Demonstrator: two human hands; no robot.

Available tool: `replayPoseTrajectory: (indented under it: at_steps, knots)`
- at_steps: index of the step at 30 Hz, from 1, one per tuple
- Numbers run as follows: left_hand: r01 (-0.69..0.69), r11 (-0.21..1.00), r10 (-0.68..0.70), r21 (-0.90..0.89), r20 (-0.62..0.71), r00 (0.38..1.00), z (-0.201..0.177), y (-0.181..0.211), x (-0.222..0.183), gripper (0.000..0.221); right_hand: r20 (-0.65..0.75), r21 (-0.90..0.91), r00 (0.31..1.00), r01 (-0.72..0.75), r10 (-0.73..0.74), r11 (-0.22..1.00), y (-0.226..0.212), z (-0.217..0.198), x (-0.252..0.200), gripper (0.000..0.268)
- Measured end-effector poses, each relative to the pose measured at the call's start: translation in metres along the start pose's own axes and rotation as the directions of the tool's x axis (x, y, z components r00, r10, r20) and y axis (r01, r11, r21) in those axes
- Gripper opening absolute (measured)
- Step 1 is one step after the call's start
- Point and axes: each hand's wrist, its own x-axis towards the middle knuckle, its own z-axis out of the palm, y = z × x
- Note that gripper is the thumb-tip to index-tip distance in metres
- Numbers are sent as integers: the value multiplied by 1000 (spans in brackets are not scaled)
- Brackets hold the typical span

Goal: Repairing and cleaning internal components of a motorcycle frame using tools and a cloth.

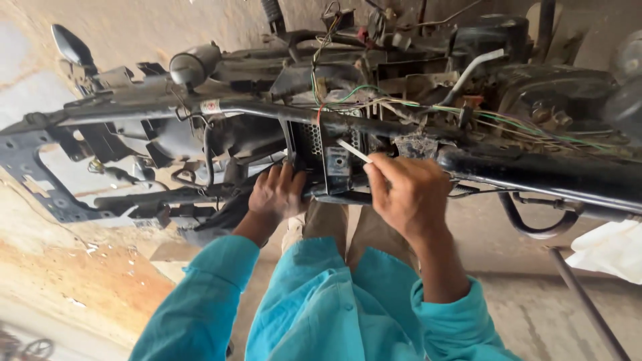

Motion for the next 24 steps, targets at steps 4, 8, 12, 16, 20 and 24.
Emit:
replayPoseTrajectory:
  at_steps: [4,8,12,16,20,24]
  knots:
    - [-3,1000,2,-18,-10,1000,-1,4,-6,42,14,32,999,39,-40,999,-2,3,5,6]
    - [1,1000,-1,-3,-7,1000,-2,0,-1,42,65,48,995,74,-77,996,6,11,8,8]
    - [-3,1000,3,-26,-7,1000,-3,3,2,44,23,139,1000,6,-9,990,14,26,-6,7]
    - [19,1000,-18,-21,73,997,-8,4,4,35,-17,52,1000,1,0,999,-7,27,-14,12]
    - [41,999,-40,-5,105,994,-4,7,-1,35,14,-87,997,-78,80,993,-41,37,-26,19]
    - [1,1000,-1,-12,14,1000,-2,5,2,46,-67,-295,993,-115,100,949,-63,49,-17,22]
